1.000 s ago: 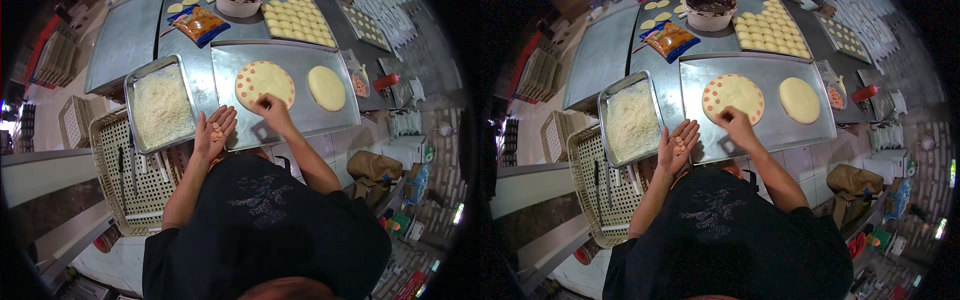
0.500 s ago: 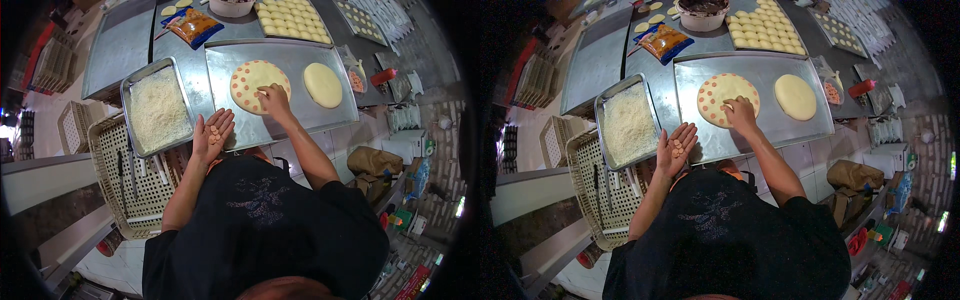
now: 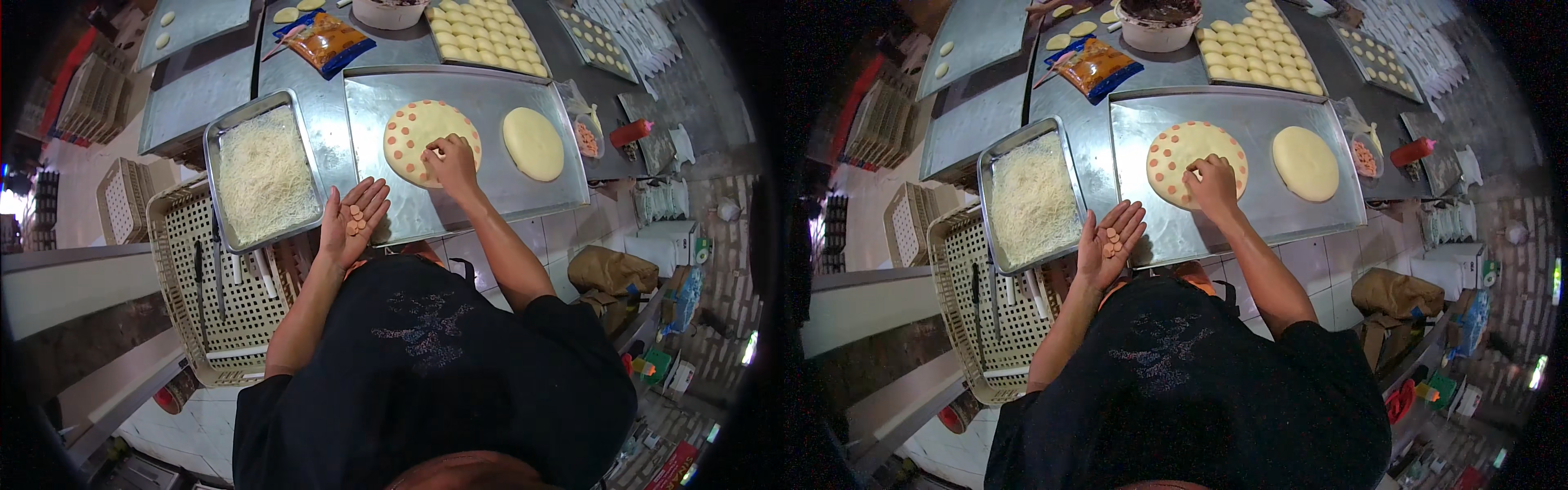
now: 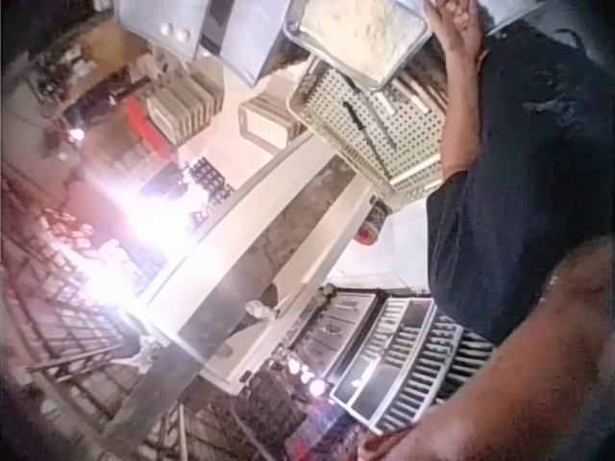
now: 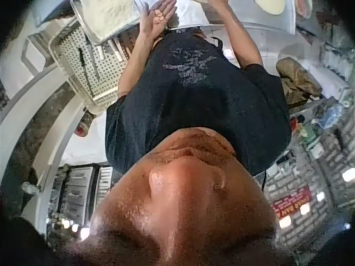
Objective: Placing rounds of bread dough onto a baking tray and then decorating each piece with small toppings by hand.
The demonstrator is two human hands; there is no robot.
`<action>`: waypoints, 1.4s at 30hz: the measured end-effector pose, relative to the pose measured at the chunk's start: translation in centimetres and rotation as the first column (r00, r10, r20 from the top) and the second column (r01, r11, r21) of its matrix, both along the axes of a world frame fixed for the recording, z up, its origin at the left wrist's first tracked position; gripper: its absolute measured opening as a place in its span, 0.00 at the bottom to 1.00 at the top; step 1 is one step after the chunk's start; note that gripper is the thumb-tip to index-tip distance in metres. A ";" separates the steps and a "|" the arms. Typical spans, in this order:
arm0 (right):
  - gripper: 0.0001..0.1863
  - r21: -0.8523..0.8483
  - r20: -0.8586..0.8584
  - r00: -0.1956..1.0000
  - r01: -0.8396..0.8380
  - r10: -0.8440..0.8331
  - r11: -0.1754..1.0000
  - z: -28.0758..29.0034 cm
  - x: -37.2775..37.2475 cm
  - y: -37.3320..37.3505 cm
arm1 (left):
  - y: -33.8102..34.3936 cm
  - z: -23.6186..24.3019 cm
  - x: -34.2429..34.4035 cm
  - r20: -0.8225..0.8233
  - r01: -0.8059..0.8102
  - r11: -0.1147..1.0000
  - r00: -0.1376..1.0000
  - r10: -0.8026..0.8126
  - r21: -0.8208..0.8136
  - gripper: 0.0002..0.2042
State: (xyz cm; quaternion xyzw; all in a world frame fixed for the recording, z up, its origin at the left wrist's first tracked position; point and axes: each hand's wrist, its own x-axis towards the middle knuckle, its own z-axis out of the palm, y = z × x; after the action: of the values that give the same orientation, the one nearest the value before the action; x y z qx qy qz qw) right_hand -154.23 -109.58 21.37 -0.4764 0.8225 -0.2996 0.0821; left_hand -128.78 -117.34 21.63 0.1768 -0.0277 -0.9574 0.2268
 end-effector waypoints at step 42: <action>0.08 -0.073 0.141 0.976 0.178 -0.166 0.981 1.4 -1.9 3.5 | 0.4 -0.4 -2.2 -0.054 0.092 0.995 0.994 -0.090 0.025 0.37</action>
State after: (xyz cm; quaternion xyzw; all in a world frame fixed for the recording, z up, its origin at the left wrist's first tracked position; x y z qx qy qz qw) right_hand -156.16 -106.07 22.74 -0.3851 0.8397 -0.3720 0.0906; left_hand -130.93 -116.91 21.27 0.1530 -0.0164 -0.9714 0.1810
